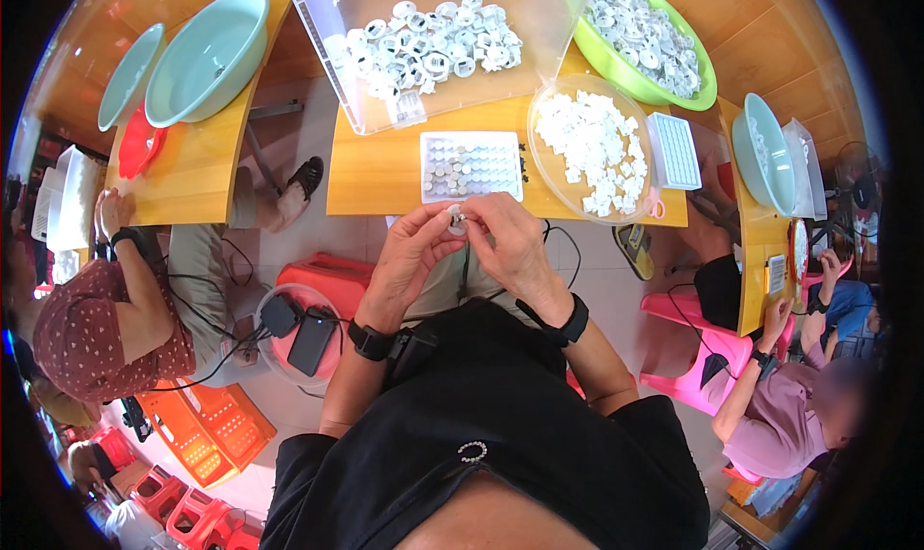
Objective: Assembling small white plastic components into a tray.
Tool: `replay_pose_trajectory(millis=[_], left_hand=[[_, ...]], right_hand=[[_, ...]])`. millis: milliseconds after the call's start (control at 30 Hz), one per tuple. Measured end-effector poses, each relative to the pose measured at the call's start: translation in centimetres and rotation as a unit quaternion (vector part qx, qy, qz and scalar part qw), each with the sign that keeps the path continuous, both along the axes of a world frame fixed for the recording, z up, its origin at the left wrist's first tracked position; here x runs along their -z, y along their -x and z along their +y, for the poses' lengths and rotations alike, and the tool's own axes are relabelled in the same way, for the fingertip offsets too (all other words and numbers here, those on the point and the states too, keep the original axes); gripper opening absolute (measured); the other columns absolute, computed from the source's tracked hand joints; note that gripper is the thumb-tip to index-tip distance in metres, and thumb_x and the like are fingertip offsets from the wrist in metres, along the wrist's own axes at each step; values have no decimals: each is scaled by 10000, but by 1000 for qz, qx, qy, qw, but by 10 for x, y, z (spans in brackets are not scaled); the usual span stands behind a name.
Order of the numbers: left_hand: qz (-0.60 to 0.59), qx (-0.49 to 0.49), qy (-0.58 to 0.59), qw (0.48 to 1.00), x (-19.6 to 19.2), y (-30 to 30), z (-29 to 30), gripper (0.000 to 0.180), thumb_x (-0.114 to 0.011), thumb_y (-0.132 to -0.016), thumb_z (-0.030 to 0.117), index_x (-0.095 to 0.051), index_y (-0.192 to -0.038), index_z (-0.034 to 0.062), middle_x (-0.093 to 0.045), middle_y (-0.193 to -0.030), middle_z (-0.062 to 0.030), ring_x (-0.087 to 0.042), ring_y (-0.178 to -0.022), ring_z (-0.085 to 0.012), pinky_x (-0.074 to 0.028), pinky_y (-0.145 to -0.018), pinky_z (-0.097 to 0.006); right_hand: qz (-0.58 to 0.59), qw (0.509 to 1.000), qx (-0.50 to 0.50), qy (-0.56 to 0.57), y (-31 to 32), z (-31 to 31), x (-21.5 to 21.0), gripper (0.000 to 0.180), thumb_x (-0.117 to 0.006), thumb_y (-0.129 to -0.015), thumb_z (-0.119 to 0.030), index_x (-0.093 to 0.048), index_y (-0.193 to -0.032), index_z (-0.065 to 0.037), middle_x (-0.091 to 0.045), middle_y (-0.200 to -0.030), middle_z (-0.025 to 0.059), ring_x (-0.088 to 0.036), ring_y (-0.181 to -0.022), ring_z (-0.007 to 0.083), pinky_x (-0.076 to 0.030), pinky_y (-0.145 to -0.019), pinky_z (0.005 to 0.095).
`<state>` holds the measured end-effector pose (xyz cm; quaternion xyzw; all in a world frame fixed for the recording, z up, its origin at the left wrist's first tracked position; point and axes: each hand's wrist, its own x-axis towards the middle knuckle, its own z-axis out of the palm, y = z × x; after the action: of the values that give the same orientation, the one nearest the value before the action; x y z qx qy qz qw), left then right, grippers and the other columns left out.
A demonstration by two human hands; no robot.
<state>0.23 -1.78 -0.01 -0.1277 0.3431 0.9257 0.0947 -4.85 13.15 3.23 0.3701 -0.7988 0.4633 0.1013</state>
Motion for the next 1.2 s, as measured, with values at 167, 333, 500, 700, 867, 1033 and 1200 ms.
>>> replay_pose_trajectory(millis=[167, 333, 500, 700, 867, 1033, 1200], left_hand=[[8, 2, 19, 1000, 1, -1, 0, 227, -553, -900, 143, -591, -1085, 17, -633, -982, -60, -616, -841, -116, -517, -749, -243], [29, 6, 60, 998, -2, -3, 1, 229, -566, -895, 149, -595, -1078, 15, -626, -987, -56, -599, -844, -107, -507, -747, -240], [40, 12, 66, 997, -9, -1, 2, 226, -562, -897, 143, -593, -1079, 13, -624, -994, -59, -598, -855, -120, -505, -760, -254], [56, 7, 74, 996, -8, 0, 5, 230, -534, -908, 126, -581, -1096, 2, -618, -1007, -74, -603, -854, -123, -515, -750, -248], [48, 12, 105, 993, -7, -4, 7, 229, -535, -905, 115, -585, -1099, 4, -615, -1031, -77, -598, -880, -129, -515, -752, -258], [60, 14, 137, 989, -11, -1, 11, 228, -548, -895, 106, -591, -1090, -4, -621, -1030, -77, -596, -882, -123, -512, -754, -261], [70, 35, 193, 978, -14, 0, 18, 227, -547, -895, 101, -591, -1087, -10, -626, -1015, -81, -602, -868, -128, -512, -760, -262]], right_hand=[[32, 999, -25, -31, -1, 0, -7, 242, -559, -734, 70, -533, -965, 2, -551, -825, 132, -552, -763, 307, -459, -653, 367], [3, 1000, -16, 6, 0, -1, -1, 186, -600, -725, 80, -581, -888, -8, -571, -770, 118, -581, -683, 257, -464, -585, 324], [-162, 985, -4, 50, 2, 7, -2, 185, -630, -723, 72, -612, -889, -9, -584, -782, 97, -592, -684, 188, -470, -597, 294], [-76, 997, -4, 34, -1, 7, -4, 169, -637, -713, 54, -612, -866, -16, -543, -751, 104, -563, -667, 257, -450, -590, 317], [-59, 998, -8, 38, -3, 10, -1, 151, -630, -725, 57, -606, -856, -16, -528, -760, 86, -554, -644, 216, -443, -573, 298], [-366, 899, -1, 239, -7, 10, 13, 81, -615, -780, 61, -574, -809, -2, -545, -750, 1, -558, -689, 63, -449, -570, 195], [-450, 858, -7, 248, -5, 19, 10, 82, -624, -781, 55, -569, -794, -5, -578, -720, 0, -559, -659, 58, -452, -571, 186]])
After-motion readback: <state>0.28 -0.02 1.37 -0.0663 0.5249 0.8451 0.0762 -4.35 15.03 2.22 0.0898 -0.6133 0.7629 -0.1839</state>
